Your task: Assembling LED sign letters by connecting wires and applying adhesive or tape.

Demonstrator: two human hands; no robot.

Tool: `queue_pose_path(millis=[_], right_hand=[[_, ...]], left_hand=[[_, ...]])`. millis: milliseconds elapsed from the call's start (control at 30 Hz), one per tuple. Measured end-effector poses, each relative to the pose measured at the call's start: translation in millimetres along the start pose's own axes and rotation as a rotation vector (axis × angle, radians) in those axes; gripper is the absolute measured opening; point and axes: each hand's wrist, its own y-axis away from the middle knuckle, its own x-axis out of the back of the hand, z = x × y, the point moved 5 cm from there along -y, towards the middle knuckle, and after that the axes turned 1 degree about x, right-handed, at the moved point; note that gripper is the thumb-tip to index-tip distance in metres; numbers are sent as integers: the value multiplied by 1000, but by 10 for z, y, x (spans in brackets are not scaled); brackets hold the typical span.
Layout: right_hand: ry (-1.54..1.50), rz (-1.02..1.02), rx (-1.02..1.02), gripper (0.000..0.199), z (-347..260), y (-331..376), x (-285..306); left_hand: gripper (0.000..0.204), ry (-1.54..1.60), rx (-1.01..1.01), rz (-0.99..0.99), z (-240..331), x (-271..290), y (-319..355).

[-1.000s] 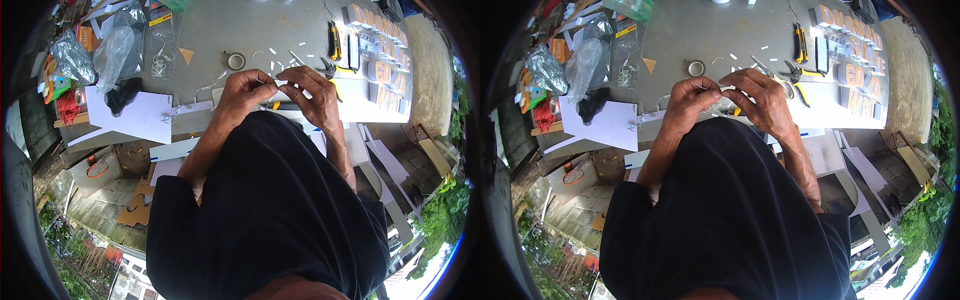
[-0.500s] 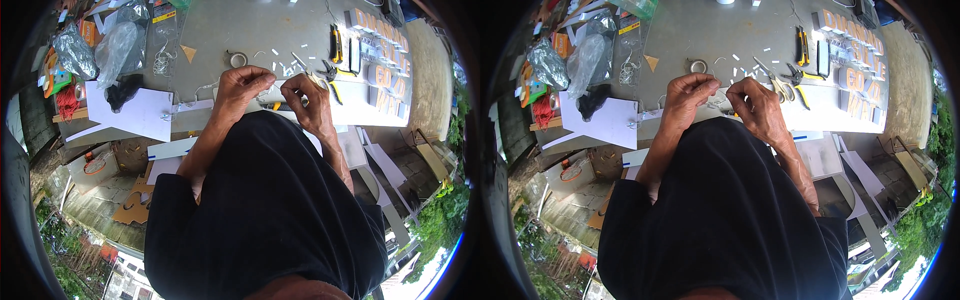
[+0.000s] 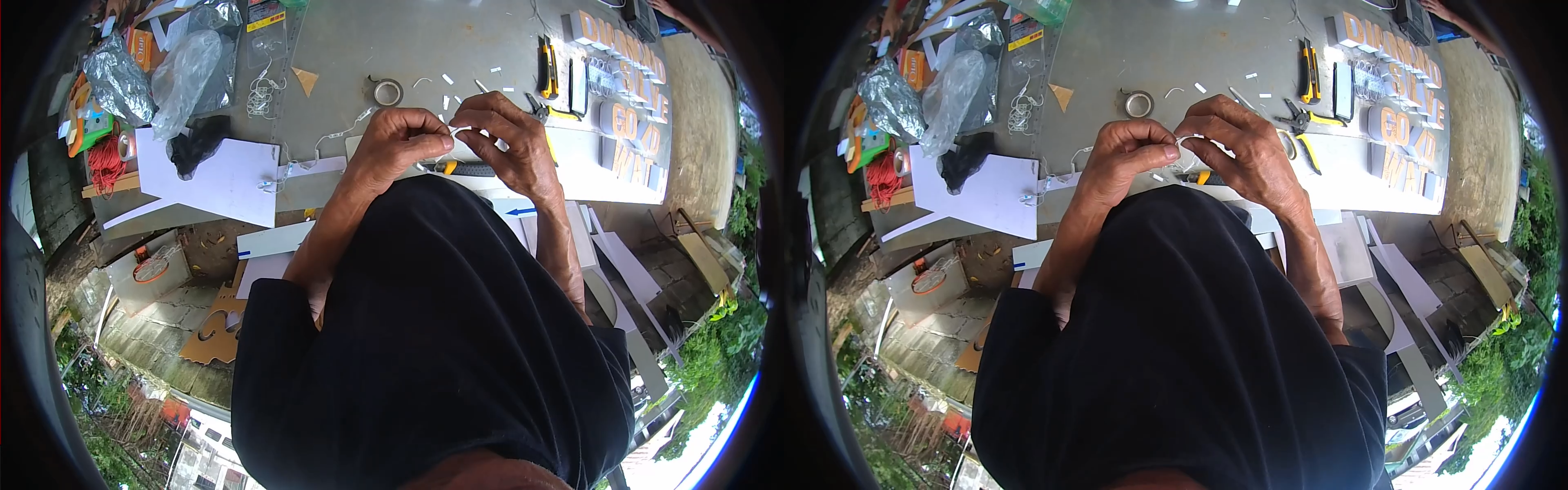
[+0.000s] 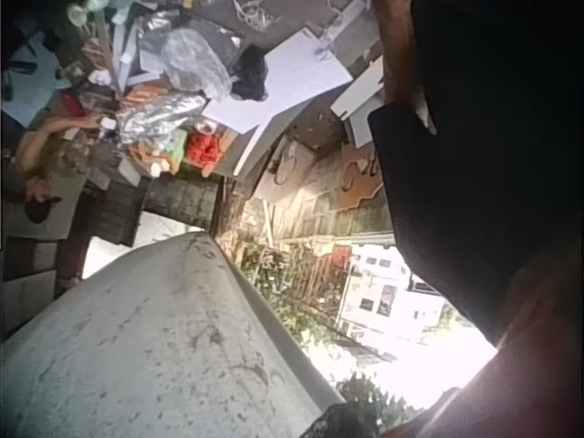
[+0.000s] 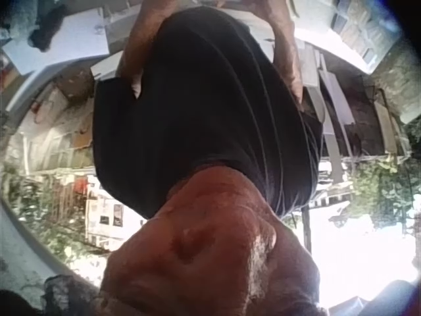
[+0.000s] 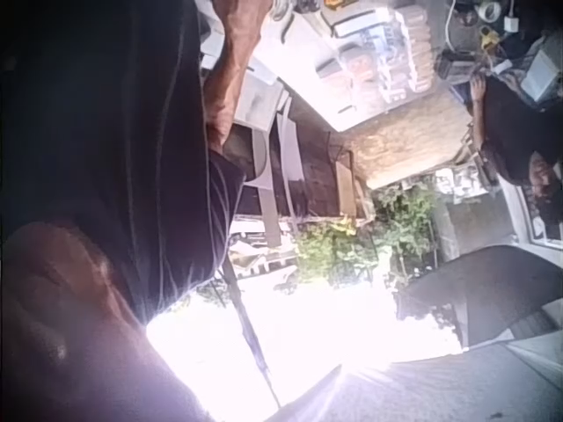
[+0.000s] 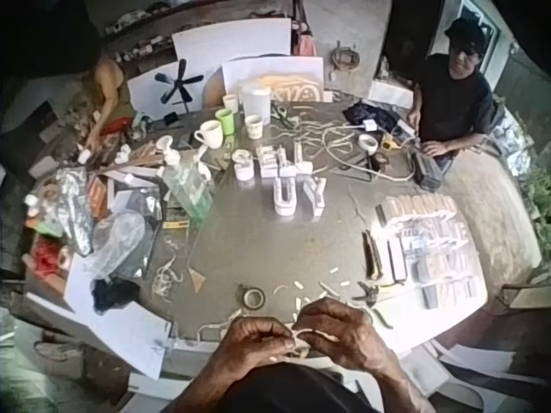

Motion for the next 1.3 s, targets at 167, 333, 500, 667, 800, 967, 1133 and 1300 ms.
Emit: queue_pose_path(millis=[167, 333, 500, 667, 800, 967, 1133, 1300], right_hand=[[39, -5, 16, 16, 33, 10, 9], [62, 29, -28, 17, 35, 24, 22], [104, 32, -14, 19, 46, 34, -6], [126, 6, -29, 21, 41, 58, -20], [113, 32, 51, 24, -76, 57, -5], [130, 110, 84, 22, -318, 117, 9], [272, 437, -159, 11, 181, 141, 331], [258, 540, -656, 25, 980, 491, 939]], left_hand=[[11, -15, -6, 13, -5, -13, -12], [14, 26, -48, 97, 9, -25, -35], [12, -64, -13, 83, -14, -5, -44], [11, -84, -16, 92, -29, -32, -48], [12, -171, -79, 128, 59, -99, 6], [4, -169, -99, 132, 224, -248, 188], [6, -208, -141, 245, 122, -194, 267], [10, 229, 44, 224, -115, 20, 160]])
